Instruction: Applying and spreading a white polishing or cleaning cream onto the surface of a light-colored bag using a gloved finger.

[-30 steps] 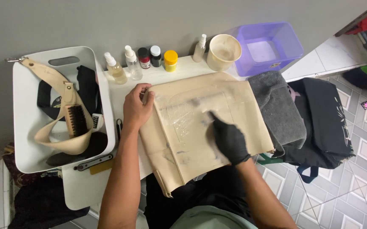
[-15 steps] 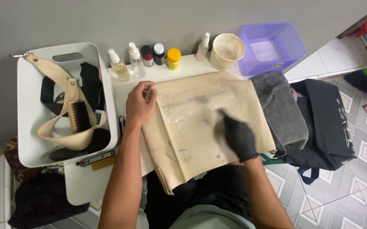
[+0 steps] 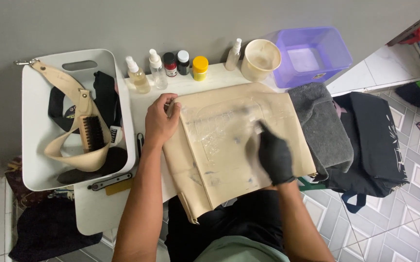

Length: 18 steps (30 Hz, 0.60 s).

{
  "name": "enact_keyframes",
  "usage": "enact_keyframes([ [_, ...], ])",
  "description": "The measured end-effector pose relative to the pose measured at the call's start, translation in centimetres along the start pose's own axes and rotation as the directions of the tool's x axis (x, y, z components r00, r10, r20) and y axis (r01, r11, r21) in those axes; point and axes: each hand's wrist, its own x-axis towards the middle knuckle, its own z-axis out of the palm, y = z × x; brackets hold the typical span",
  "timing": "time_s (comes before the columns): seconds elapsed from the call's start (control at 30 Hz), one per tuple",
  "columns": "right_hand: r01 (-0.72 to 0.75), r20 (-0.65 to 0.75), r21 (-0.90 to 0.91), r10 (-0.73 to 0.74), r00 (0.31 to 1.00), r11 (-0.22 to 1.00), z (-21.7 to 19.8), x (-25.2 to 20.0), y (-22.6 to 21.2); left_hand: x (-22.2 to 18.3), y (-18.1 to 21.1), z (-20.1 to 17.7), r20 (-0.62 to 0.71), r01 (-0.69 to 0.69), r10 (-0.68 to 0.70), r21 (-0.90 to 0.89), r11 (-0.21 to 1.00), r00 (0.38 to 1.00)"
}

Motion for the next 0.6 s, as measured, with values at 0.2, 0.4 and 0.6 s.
enact_keyframes([
  [0.2, 0.104, 0.074, -0.066, -0.099, 0.992, 0.992, 2.7, -0.9, -0.7, 0.2, -0.5, 0.2, -0.002, 0.009, -0.009, 0.015, 1.000, 1.000],
  [0.4, 0.079, 0.165, -0.034, -0.072, 0.984, 0.996, 0.3, -2.4, -3.2, 0.1, 0.0, 0.1, -0.002, 0.009, -0.009, 0.002, 1.000, 1.000],
  [0.6, 0.077, 0.099, -0.174, -0.060, 0.993, 0.982, -0.6, -2.4, -2.2, 0.0, -0.1, 0.0, -0.006, -0.014, 0.014, -0.002, 1.000, 1.000],
])
